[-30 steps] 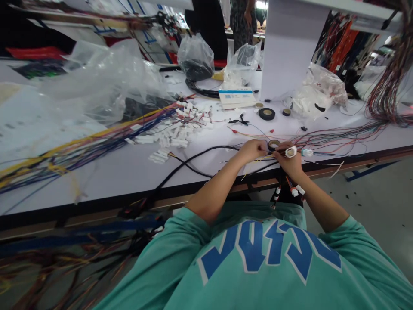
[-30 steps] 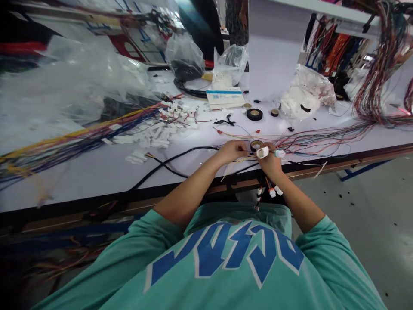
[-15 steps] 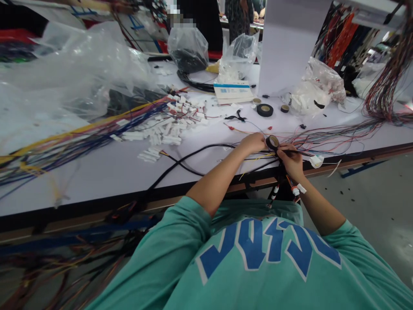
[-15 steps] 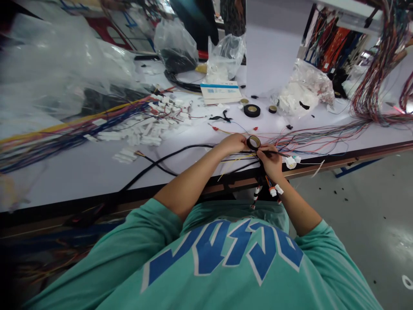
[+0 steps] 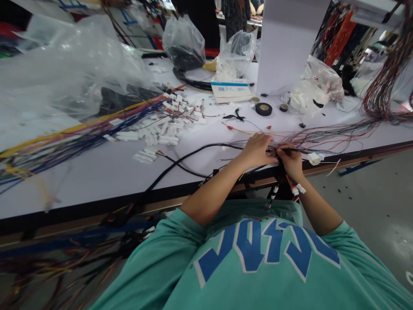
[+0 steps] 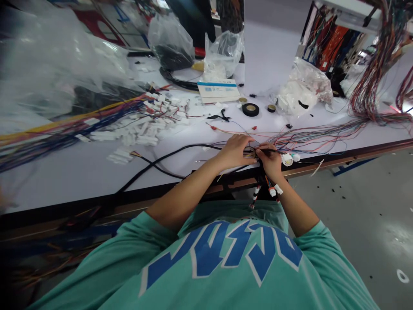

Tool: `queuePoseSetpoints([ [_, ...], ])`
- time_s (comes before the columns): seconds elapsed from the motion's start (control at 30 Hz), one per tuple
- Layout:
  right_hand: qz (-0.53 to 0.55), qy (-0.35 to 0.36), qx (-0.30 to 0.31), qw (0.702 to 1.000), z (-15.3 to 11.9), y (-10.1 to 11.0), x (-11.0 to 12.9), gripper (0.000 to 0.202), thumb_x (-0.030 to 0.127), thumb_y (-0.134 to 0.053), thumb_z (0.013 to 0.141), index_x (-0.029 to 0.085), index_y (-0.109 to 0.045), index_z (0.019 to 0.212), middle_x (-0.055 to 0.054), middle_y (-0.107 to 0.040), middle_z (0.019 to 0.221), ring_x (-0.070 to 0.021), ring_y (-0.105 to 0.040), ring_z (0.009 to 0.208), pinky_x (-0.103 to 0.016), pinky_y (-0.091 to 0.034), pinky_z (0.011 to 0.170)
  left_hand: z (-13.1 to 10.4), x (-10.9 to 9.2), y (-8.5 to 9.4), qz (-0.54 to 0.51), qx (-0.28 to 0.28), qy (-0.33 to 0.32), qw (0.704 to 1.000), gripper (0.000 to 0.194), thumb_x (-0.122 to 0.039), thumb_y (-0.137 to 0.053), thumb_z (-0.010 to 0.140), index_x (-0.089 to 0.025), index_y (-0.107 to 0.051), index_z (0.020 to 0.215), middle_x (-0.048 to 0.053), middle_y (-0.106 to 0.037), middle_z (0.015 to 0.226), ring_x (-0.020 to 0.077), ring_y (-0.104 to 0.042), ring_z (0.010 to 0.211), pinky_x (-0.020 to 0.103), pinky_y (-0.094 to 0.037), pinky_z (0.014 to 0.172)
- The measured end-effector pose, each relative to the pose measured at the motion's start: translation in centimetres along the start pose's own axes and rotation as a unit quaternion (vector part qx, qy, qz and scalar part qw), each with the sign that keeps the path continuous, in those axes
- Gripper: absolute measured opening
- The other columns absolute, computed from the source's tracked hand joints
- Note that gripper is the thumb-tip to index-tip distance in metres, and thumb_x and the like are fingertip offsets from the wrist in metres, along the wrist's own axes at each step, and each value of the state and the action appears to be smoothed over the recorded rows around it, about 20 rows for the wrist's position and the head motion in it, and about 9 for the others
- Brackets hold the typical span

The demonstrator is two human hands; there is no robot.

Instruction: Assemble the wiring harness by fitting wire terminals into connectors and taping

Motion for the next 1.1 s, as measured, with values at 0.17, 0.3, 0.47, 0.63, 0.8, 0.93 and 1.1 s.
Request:
queuePoseSetpoints([
  [0.17,0.049,-0.031,-0.011,0.998,0.1,0.0,-0.8,0.023,0.043,-0.068,0.066,0.02,-0.064,0.065,-0.003,-0.063,0.079,-0.0179,-0.059,0.084,-0.035,-0.047,0.082,-0.6,-1.1,-0.4,0.061,-0.001,-0.023,0.998,0.034,-0.031,-0.064,0.074,-0.015,-0.06,0.104,0.011,-0.062,0.106,0.028,-0.051,0.11,0.04,-0.04,0.094],
  [0.3,0.045,-0.067,-0.021,0.996,0.2,0.2,-1.2,0.027,0.045,-0.07,0.062,0.019,-0.062,0.062,-0.002,-0.061,0.075,-0.0161,-0.058,0.076,-0.031,-0.049,0.072,-1.4,-1.5,-0.3,0.026,0.001,0.002,1.0,0.031,-0.029,-0.066,0.07,-0.014,-0.061,0.096,0.011,-0.062,0.101,0.0268,-0.054,0.105,0.037,-0.042,0.091],
  [0.47,0.023,-0.14,0.071,0.987,1.0,-1.2,-1.4,0.037,0.052,-0.072,0.054,0.018,-0.059,0.058,0.001,-0.059,0.061,-0.0127,-0.053,0.059,-0.027,-0.043,0.057,-1.5,0.2,-1.8,-0.194,0.085,0.094,0.973,0.015,-0.031,-0.058,0.076,-0.017,-0.06,0.081,0.0,-0.061,0.071,0.0151,-0.058,0.067,0.027,-0.046,0.065],
  [0.63,-0.022,-0.157,0.176,0.972,1.2,-2.9,-0.5,0.043,0.058,-0.069,0.057,0.018,-0.054,0.056,0.005,-0.051,0.05,-0.0083,-0.044,0.048,-0.024,-0.035,0.049,-0.3,2.3,-3.7,-0.362,0.128,0.196,0.903,0.006,-0.011,-0.053,0.072,-0.017,-0.053,0.072,-0.008,-0.042,0.042,0.0088,-0.042,0.036,0.021,-0.031,0.04],
  [0.8,0.017,-0.17,0.185,0.968,1.1,-3.1,-0.5,0.041,0.057,-0.065,0.063,0.02,-0.053,0.079,0.008,-0.049,0.052,-0.008,-0.043,0.046,-0.023,-0.034,0.047,0.0,2.3,-4.1,-0.374,0.121,0.209,0.895,0.006,-0.01,-0.054,0.068,-0.016,-0.056,0.065,-0.007,-0.041,0.039,0.0072,-0.037,0.033,0.021,-0.029,0.038],
  [0.93,0.058,-0.126,0.18,0.974,0.6,-2.0,-0.4,0.045,0.054,-0.069,0.062,0.022,-0.049,0.087,0.006,-0.055,0.064,-0.0099,-0.05,0.055,-0.025,-0.04,0.054,-0.4,2.8,-3.8,-0.379,0.06,0.239,0.892,0.009,-0.012,-0.054,0.069,-0.016,-0.061,0.074,-0.008,-0.042,0.043,0.0067,-0.036,0.034,0.02,-0.028,0.039],
  [1.1,-0.101,0.092,0.289,0.948,-2.4,-2.7,2.9,0.031,0.045,-0.062,0.075,0.021,-0.057,0.095,-0.006,-0.066,0.094,-0.0193,-0.06,0.088,-0.035,-0.044,0.079,-0.7,3.5,-4.1,-0.439,0.045,0.281,0.852,0.01,-0.009,-0.053,0.071,-0.016,-0.06,0.073,-0.008,-0.04,0.041,0.0054,-0.031,0.031,0.021,-0.022,0.038],
])
Point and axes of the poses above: each hand's wrist, its own z-axis towards the middle knuckle, its own y-axis out of the back of the hand, x = y × z, the point moved 9 cm from there along z, towards the middle knuckle
